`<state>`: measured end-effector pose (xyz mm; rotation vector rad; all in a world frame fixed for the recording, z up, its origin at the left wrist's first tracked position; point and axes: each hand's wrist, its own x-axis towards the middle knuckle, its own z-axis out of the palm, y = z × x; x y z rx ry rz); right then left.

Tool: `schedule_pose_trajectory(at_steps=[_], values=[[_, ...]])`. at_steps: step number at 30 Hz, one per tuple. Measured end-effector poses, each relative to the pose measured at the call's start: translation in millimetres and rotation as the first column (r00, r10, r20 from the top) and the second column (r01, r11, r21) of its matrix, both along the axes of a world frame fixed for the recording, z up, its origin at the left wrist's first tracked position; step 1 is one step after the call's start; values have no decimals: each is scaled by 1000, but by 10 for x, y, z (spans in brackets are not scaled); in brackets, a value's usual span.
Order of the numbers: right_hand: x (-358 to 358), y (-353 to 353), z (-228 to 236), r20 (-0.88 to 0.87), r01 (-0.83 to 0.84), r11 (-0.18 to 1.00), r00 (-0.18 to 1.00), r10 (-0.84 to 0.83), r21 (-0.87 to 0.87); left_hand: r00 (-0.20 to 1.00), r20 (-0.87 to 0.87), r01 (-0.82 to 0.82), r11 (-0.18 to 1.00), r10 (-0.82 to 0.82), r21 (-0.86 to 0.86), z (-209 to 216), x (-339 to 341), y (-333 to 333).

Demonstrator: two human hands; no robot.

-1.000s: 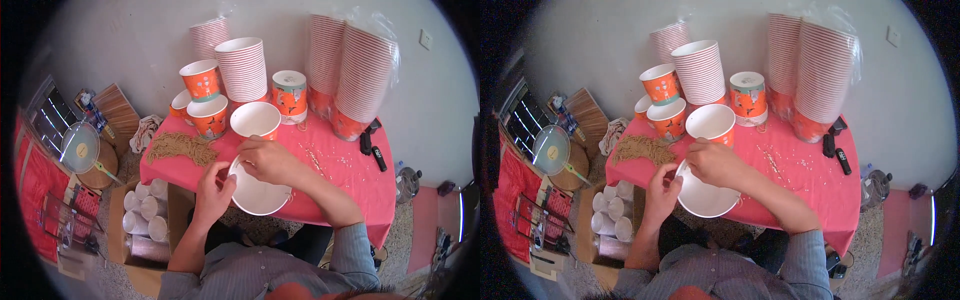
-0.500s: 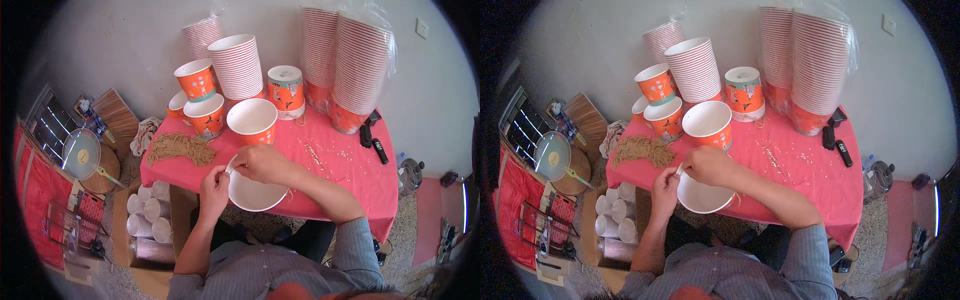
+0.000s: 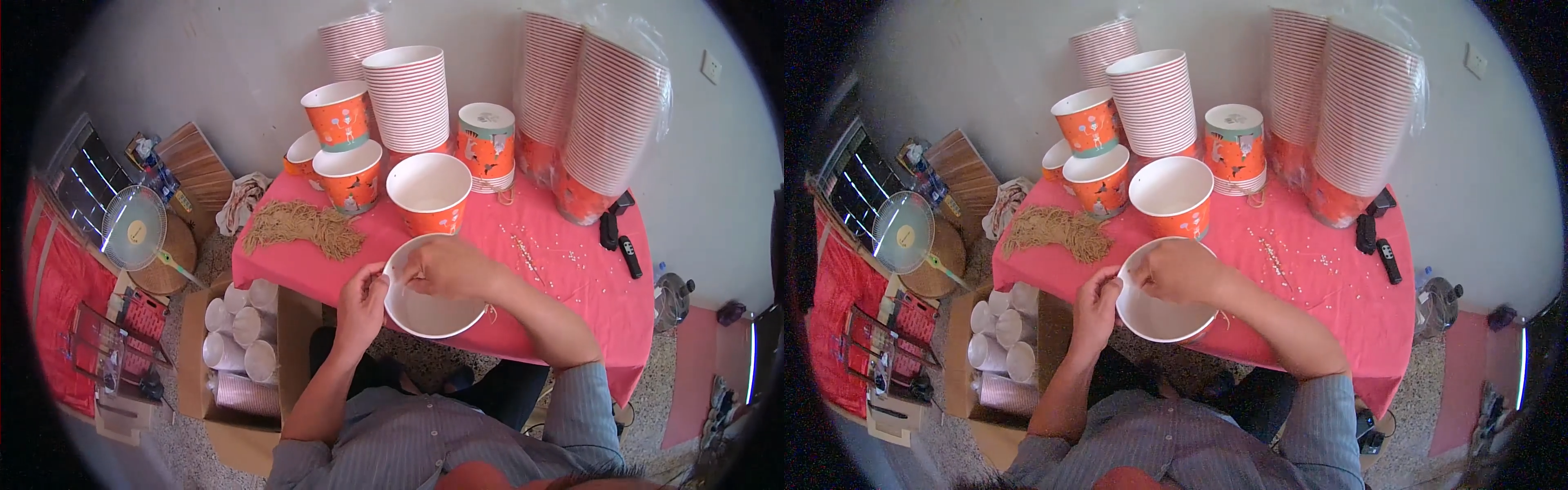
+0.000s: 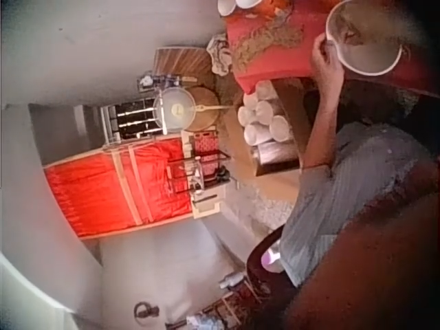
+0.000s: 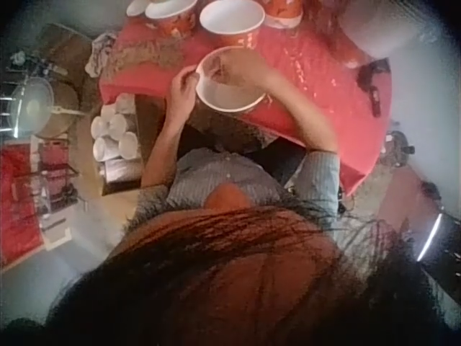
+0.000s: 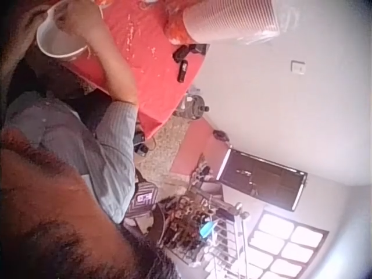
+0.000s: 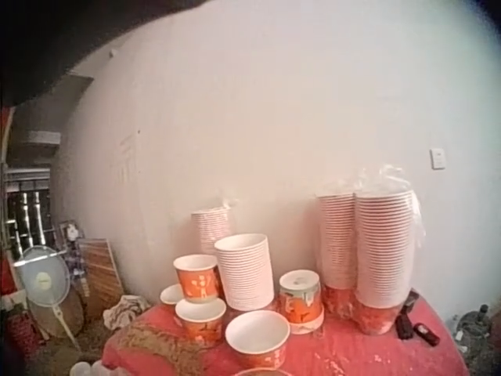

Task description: Manually attaching plastic-tipped strings to paper food containers at a workstation.

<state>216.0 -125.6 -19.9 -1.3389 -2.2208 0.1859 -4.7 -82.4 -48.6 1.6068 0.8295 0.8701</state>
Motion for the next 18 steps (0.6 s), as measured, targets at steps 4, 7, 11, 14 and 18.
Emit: schedule_pose_trajectory(at_steps=[4,7,11,14,18], values=[[-17,16,88,-19,137,988,990,-138,-66,1000,24,1,1000,-1,-26,-60,-13,0],[-41,21,80,-144,132,991,981,-129,16,1000,18,7,1000,-7,-18,-109,-3,13],[-44,24,48,-39,16,1000,999,-16,-22,1000,32,1,999,0,-36,-28,30,-81],[15,28,52,15,10,997,1000,-9,-76,999,49,5,1000,-5,5,-77,27,-19],[78,-10,240,17,227,962,974,-227,-151,997,72,-11,998,7,54,-178,52,38]])
